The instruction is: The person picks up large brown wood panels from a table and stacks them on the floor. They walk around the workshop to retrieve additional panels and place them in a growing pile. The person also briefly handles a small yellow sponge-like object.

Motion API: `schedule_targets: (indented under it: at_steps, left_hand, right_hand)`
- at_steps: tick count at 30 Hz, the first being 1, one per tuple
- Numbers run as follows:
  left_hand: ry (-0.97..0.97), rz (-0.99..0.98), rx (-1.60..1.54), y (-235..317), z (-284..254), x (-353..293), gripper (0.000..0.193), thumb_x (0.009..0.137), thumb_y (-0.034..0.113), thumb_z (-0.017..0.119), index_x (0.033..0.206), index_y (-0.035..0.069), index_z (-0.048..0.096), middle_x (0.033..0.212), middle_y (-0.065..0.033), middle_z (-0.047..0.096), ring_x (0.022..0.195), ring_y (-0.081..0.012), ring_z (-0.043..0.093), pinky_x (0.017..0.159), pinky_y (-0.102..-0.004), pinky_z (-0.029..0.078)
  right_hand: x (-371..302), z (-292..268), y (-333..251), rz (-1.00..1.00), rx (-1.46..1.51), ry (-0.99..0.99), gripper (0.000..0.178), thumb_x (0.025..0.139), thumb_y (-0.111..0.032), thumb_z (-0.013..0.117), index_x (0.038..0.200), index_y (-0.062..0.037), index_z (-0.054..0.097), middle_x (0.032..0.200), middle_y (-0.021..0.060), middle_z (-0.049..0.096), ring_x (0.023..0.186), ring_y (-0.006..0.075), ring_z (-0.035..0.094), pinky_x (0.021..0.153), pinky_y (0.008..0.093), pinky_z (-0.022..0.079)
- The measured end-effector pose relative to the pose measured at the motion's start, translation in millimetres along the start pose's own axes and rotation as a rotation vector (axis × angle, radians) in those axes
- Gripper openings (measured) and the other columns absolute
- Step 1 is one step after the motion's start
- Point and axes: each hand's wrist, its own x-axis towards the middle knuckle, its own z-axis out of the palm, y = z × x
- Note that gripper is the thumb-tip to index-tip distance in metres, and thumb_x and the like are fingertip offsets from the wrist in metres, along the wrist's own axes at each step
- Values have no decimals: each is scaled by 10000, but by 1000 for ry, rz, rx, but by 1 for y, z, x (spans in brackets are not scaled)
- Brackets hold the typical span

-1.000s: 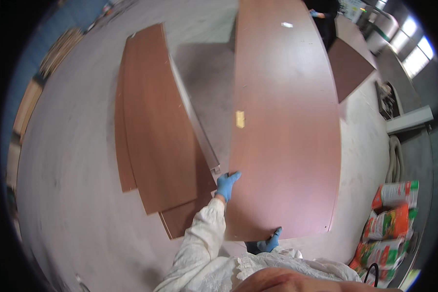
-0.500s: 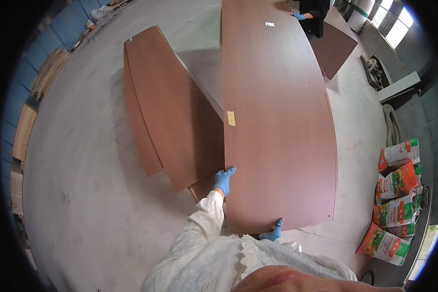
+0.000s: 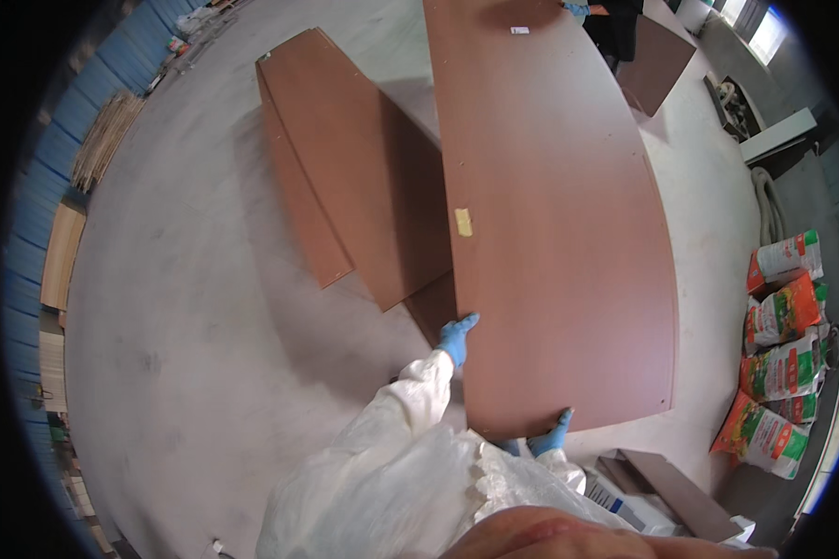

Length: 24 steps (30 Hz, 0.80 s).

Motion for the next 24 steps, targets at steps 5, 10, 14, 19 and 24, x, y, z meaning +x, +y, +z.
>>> schedule_targets:
  at_steps: [5, 10, 14, 19, 24]
  left_hand:
    - [14, -13, -54, 9, -64, -26, 391, 797, 263, 788, 1057, 17, 633, 1025, -78, 664, 886, -226, 644, 786, -393, 545]
    - [-57, -1, -136, 19, -142, -38, 415, 822, 221, 758, 1162, 22, 626, 1091, -75, 658, 961, -232, 636, 859, -390, 535]
    - [30, 50, -26, 20, -200, -26, 466, 852, 262, 727, 1239, 42, 593, 1178, -93, 636, 1033, -276, 624, 908, -437, 521]
    - [55, -27, -104, 22, -241, -9, 481, 856, 285, 722, 1256, 62, 578, 1211, -99, 622, 1042, -304, 617, 913, -460, 515]
    - [113, -28, -164, 31, -253, 19, 477, 857, 276, 723, 1256, 59, 579, 1210, -100, 624, 1048, -298, 617, 910, -459, 515]
  right_hand:
    - [-28, 6, 58, 103, 99, 102, 931, 787, -776, 531, 1458, -147, 383, 1506, 55, 388, 1350, 321, 370, 1111, 533, 315]
    - [-65, 46, 113, 222, 112, 316, 910, 817, -740, 538, 1466, -125, 365, 1490, 77, 412, 1352, 342, 375, 1099, 588, 301]
    - [-68, 68, 147, 287, 151, 447, 925, 801, -688, 618, 1471, -111, 345, 1497, 97, 402, 1356, 361, 376, 1087, 637, 290]
    - [-43, 60, 175, 155, 94, 263, 822, 832, -621, 640, 1418, -90, 417, 1420, 117, 487, 1268, 362, 476, 1033, 598, 387]
    - [12, 70, 183, 45, -111, 412, 728, 857, -599, 626, 1346, -76, 499, 1332, 114, 565, 1166, 334, 562, 973, 519, 472]
